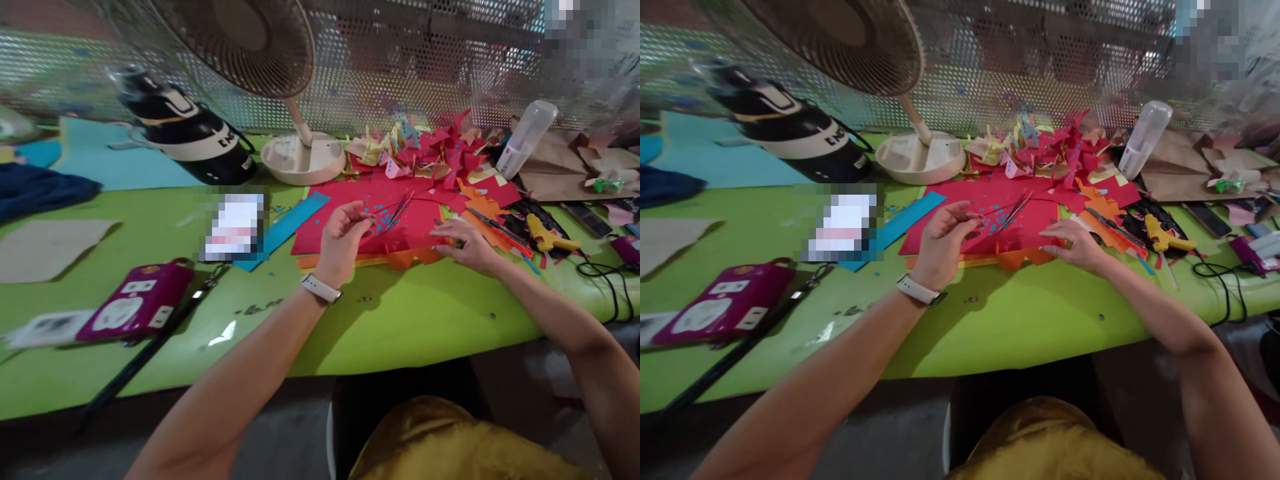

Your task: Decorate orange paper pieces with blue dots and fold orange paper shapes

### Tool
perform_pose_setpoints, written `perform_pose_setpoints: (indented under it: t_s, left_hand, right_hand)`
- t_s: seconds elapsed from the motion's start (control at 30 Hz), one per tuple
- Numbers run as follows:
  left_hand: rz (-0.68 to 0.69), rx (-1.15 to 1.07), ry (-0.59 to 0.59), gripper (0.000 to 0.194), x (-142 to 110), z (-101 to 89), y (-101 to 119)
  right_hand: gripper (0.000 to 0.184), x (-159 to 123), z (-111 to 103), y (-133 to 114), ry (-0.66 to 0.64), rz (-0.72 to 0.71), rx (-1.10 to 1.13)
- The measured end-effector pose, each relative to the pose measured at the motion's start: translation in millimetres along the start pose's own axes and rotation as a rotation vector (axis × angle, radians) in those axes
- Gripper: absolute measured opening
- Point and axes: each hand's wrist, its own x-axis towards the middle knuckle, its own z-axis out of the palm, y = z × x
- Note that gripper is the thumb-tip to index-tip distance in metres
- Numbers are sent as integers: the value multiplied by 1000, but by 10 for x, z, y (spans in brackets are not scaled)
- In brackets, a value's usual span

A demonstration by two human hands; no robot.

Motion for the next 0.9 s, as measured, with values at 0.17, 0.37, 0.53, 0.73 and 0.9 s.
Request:
perform_pose_setpoints:
  t_s: [0.17,0.37,0.53,0.73,0.9]
  left_hand:
    - [3,5,5,31,-56,9,29]
    - [-13,27,-13,28,-43,-15,-3]
    - [65,102,-29,26,-53,-15,27]
    - [178,234,-62,31,2,-35,-16]
    - [179,370,-173,33,47,-61,-41]
  right_hand:
    - [22,5,-89,16,284,43,-32]
    - [22,12,-159,-17,371,88,-118]
    - [21,24,-173,-134,368,-5,-104]
    - [19,37,-633,-387,281,50,-230]
    - [27,-370,-1454,-421,68,357,-616]
